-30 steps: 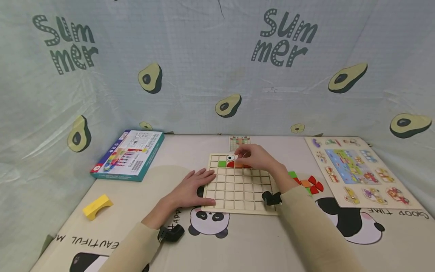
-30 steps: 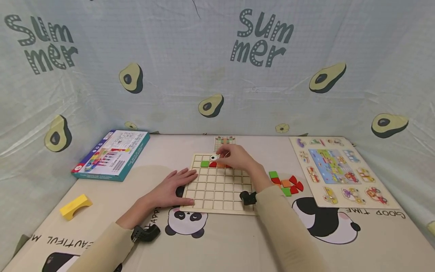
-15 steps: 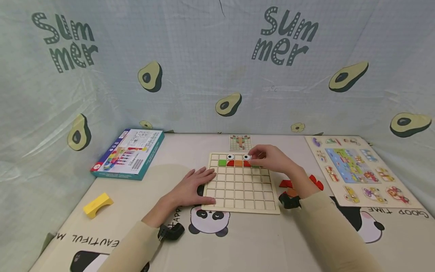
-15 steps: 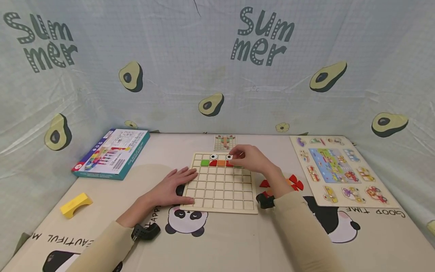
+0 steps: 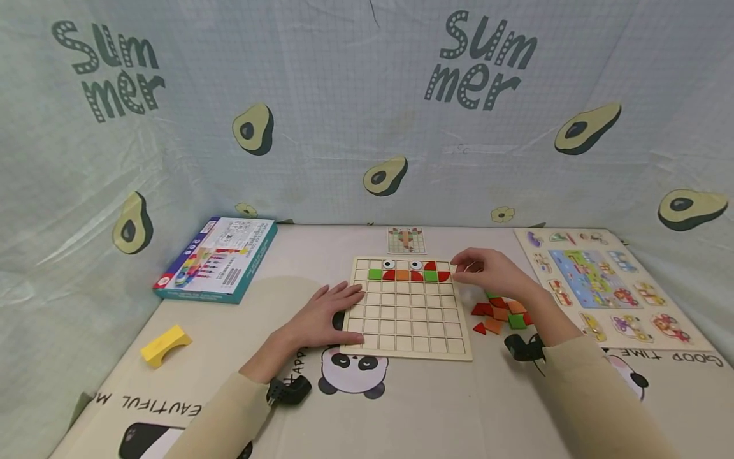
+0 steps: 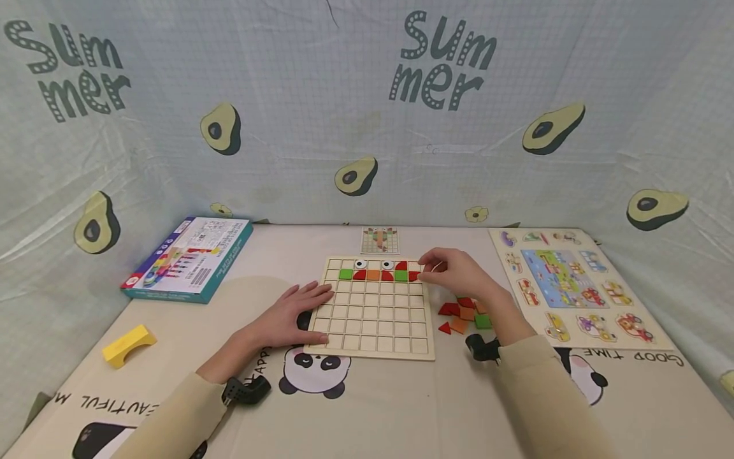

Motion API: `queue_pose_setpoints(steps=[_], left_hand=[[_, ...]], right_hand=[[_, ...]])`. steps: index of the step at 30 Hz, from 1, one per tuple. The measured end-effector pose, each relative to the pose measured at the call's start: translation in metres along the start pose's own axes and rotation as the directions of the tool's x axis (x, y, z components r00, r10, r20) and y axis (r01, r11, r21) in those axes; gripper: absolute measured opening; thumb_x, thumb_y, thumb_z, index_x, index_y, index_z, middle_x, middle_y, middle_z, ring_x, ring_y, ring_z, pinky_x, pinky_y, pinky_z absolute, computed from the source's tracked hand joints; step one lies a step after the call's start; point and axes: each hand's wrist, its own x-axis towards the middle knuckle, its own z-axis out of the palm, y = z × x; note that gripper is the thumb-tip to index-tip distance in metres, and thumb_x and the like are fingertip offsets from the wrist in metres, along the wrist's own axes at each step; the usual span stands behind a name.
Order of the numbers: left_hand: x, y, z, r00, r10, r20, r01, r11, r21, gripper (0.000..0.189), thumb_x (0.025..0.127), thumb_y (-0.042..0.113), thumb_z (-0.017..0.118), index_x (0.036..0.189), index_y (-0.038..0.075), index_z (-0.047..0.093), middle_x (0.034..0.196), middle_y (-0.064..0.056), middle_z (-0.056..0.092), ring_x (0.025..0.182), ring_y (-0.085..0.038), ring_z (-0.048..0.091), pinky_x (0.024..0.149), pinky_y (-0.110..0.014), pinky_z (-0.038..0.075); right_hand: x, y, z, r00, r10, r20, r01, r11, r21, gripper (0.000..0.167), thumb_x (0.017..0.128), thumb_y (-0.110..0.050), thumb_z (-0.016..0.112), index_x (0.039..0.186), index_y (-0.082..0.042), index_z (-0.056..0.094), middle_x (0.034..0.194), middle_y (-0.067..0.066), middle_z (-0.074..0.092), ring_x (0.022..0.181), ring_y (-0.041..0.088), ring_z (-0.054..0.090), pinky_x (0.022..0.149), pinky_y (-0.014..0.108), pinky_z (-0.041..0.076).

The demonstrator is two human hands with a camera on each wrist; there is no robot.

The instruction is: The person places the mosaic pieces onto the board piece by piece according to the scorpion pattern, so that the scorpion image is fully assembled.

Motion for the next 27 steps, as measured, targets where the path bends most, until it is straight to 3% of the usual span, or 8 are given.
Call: queue_pose_setpoints(steps=[13, 21, 27], left_hand=[[-0.002, 0.001, 0.001, 1.000, 0.005, -0.005, -0.005, 1.000, -0.005, 0.092, 0.084, 0.057, 0.074, 0.155, 0.010, 0.041, 0.161, -0.008, 0.035, 0.152, -0.032, 0.019, 0.120, -0.055, 0.010], [-0.001, 0.001, 0.001, 1.000, -0.008, -0.002, 0.008, 1.000, -0.001, 0.092, 0.084, 0.058, 0.074, 0.156, 0.011, 0.041, 0.161, -0.007, 0.035, 0.152, -0.031, 0.018, 0.120, -0.054, 0.009], [-0.001, 0.000, 0.000, 1.000, -0.008, -0.006, 0.008, 1.000, 0.000, 0.091, 0.084, 0.058, 0.074, 0.155, 0.011, 0.042, 0.161, -0.007, 0.035, 0.152, -0.030, 0.019, 0.120, -0.055, 0.010]], right_hand=[[-0.027, 0.022, -0.016, 0.999, 0.033, 0.000, -0.033, 0.999, -0.041, 0.033, 0.096, -0.021, 0.072, 0.119, 0.001, 0.066, 0.101, 0.005, 0.064, 0.091, 0.023, 0.060, 0.081, 0.033, 0.053], [-0.037, 0.030, -0.018, 0.996, 0.071, 0.054, -0.068, 0.996, -0.054, 0.027, 0.095, -0.017, 0.072, 0.116, -0.001, 0.068, 0.097, 0.004, 0.063, 0.089, 0.023, 0.058, 0.075, 0.030, 0.053], [-0.040, 0.038, -0.013, 0.993, 0.049, 0.112, -0.041, 0.997, -0.066, 0.023, 0.092, -0.016, 0.074, 0.110, -0.002, 0.069, 0.092, 0.002, 0.061, 0.086, 0.022, 0.056, 0.075, 0.029, 0.052]])
